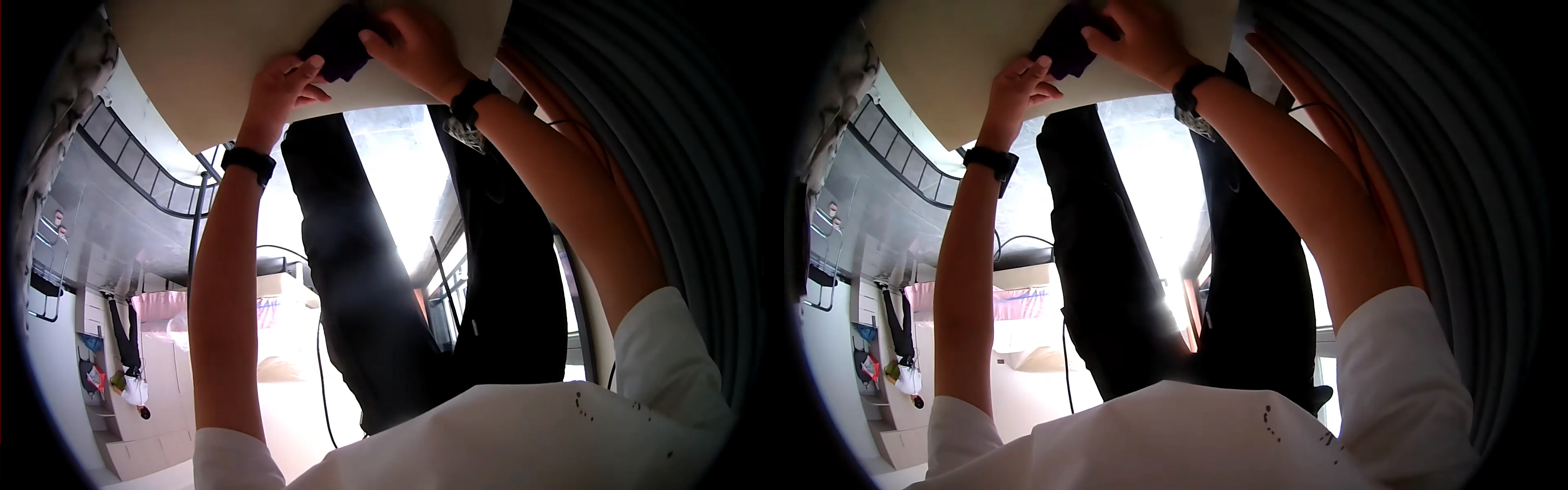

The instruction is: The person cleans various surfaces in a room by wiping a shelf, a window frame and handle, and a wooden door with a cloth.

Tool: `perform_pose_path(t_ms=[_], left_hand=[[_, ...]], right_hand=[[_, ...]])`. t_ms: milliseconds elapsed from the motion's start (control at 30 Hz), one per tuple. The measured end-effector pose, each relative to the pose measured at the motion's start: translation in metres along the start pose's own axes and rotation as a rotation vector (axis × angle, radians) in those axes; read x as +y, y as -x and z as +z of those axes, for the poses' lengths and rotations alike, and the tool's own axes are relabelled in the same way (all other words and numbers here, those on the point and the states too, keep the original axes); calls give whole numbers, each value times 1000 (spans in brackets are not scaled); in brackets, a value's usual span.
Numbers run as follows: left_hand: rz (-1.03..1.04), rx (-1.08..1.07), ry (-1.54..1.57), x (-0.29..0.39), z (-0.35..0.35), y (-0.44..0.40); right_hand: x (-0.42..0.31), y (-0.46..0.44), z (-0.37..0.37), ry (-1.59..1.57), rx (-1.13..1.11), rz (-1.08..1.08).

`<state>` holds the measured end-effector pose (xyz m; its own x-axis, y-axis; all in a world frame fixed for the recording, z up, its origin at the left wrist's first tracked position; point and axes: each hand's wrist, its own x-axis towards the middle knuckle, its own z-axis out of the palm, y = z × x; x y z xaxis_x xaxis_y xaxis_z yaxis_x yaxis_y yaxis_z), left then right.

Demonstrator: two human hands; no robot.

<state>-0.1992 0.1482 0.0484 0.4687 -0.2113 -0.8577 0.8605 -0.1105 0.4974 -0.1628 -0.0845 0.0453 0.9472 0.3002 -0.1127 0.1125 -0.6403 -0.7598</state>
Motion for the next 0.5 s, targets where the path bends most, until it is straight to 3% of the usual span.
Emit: perform_pose_path(t_ms=[200,400,500], left_hand=[[-53,-53,5,8,-4,4],[-87,-27,57,5,-5,3],[-100,31,70,6,-6,4]], right_hand=[[3,13,7,-64,-1,100],[6,11,11,-38,64,19],[-4,10,18,-3,100,152]])
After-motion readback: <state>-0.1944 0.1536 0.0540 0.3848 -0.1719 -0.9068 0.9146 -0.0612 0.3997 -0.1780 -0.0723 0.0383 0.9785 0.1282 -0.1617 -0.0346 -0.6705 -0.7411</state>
